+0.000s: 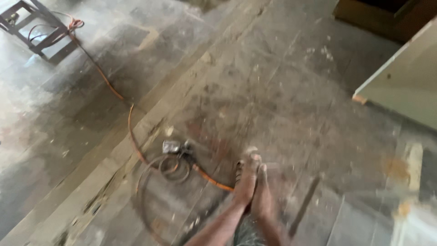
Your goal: The person sands the surface of a wooden panel using a sanding block, focusing on the carved grooves and flat areas.
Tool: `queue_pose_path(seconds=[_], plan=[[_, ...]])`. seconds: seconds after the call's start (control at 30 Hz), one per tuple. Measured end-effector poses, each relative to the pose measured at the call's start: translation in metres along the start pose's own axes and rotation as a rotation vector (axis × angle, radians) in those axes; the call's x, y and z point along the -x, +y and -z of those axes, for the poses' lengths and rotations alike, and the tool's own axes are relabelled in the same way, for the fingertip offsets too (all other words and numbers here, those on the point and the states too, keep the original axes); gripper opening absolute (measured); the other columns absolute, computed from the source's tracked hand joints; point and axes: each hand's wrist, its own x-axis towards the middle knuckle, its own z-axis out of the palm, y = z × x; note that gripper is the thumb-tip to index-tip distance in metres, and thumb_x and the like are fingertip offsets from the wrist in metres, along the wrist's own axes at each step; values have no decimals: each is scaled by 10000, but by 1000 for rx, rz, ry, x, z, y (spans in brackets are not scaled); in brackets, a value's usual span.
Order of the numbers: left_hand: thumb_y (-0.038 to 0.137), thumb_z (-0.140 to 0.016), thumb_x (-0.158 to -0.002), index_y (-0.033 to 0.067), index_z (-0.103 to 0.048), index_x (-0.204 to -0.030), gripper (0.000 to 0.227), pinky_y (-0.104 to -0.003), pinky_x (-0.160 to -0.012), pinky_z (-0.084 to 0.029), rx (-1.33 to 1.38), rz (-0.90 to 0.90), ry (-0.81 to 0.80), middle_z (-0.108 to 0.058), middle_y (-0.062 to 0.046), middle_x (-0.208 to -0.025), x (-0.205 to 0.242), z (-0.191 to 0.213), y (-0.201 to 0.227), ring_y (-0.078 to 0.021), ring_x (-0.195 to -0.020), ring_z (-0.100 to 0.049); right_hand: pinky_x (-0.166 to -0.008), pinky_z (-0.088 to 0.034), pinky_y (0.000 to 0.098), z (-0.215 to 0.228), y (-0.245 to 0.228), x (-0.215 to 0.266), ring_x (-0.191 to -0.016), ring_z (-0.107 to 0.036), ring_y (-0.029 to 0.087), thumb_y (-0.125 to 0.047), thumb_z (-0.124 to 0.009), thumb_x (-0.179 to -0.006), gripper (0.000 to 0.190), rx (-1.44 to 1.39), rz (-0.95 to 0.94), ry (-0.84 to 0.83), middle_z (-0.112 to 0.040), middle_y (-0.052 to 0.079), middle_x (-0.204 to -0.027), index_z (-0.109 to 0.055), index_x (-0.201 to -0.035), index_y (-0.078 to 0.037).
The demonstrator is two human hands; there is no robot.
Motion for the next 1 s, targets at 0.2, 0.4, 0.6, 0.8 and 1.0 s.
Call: queue_pose_path(seconds=[0.2,0.4,0.6,0.8,1.0], plan=[[452,-594,-1073,109,-522,-1431,501,-317,-683,-497,336,-56,104,-595,-91,-1076,-181,-1,47,-187,-942,-558,-1243,-177,349,-56,-135,-147,-1550,-255,141,-553,-384,-998,742,-19,-265,-279,-322,-43,-1668,-317,-1594,-118],[517,-481,-971,205,-412,-1402,537,-374,-625,-576,498,199,317,-678,-107,-1056,-332,7,153,-240,-820,-687,-1207,-309,411,-66,-259,-340,-1463,-457,261,-499,-352,-1031,668,47,214,-188,-513,117,-1565,-455,-1514,-49],[426,-575,-863,335,-307,-1471,671,-408,-694,-606,537,161,14,-594,0,-1194,-512,-32,234,-138,-932,-684,-1230,-283,414,-181,-253,-481,-1450,-451,264,-471,-413,-1043,655,212,153,-80,-551,145,-1522,-493,-1495,-4],[501,-586,-1001,141,-473,-1470,602,-337,-682,-543,338,-39,209,-582,-187,-1188,-706,31,322,-211,-910,-628,-1181,-354,397,-251,-342,-666,-1387,-510,221,-528,-365,-1016,699,71,-25,-477,-554,85,-1532,-500,-1499,-42],[556,-467,-1020,74,-542,-1370,601,-288,-833,-547,289,2,246,-674,-112,-1214,-893,16,406,-163,-1001,-669,-1184,-375,371,-289,-440,-857,-1401,-522,234,-545,-328,-1040,727,130,339,136,-531,117,-1547,-462,-1535,-30]])
